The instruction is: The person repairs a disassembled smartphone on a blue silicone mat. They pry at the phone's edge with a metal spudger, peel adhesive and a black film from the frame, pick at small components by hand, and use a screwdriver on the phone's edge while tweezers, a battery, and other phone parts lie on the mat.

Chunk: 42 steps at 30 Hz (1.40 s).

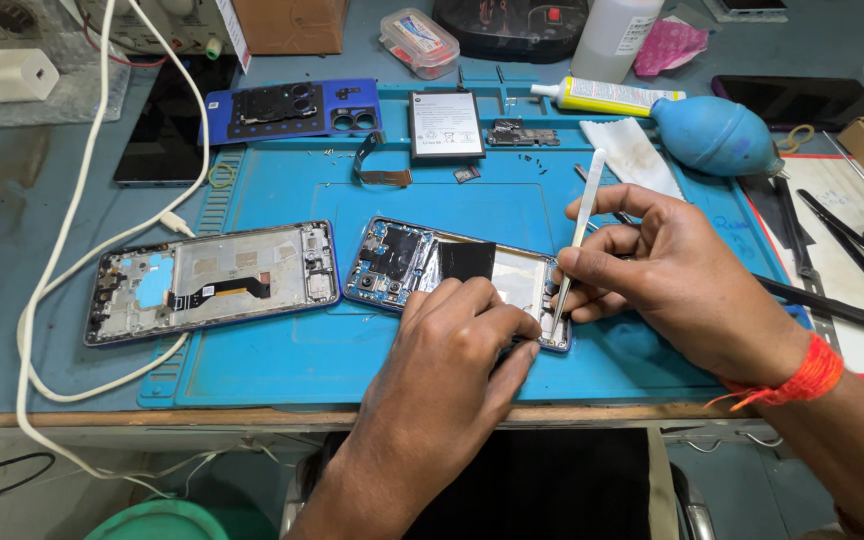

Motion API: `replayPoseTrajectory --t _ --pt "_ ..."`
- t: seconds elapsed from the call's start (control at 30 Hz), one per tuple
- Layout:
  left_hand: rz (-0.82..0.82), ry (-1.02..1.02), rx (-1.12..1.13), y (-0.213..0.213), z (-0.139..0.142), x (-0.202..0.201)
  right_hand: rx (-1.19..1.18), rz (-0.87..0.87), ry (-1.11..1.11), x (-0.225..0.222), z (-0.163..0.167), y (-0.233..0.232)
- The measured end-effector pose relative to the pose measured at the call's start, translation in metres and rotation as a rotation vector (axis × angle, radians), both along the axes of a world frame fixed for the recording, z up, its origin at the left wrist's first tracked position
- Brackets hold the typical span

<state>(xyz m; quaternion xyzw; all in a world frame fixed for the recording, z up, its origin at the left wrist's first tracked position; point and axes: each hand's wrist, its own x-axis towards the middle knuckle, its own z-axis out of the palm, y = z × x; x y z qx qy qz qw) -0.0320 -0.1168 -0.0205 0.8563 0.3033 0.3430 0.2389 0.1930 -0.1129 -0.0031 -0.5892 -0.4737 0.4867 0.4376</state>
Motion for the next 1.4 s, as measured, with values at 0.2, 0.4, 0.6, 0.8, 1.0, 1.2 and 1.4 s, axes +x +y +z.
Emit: replayPoseTrajectory --t 0.2,0.4,0.6,0.8,1.0,1.2,1.4 --pt "0.003 0.013 -0.009 0.001 -0.001 0.0 0.014 -0.016 -0.009 -0.002 -0.002 -0.002" --pt "0.003 0.005 0.0 0.0 0.0 0.001 0.04 -0.011 0.007 0.005 -0.004 -0.004" --pt "-0.003 -0.006 0.023 0.0 0.0 0.0 0.293 -0.12 -0.086 0.004 -0.008 -0.036" --pt "0.0 -0.007 0.033 -0.001 0.0 0.0 0.409 -0.142 -0.127 0.004 -0.015 -0.051" --pt "0.015 -0.003 0.037 0.0 0.001 0.0 0.438 -0.059 -0.098 0.005 -0.021 -0.047" --pt "0.024 0.015 0.022 0.0 -0.001 0.001 0.447 -0.038 -0.084 0.007 -0.026 -0.047" --pt "0.036 0.002 -0.013 0.0 0.0 0.002 0.476 -0.034 -0.096 0.005 -0.026 -0.047"
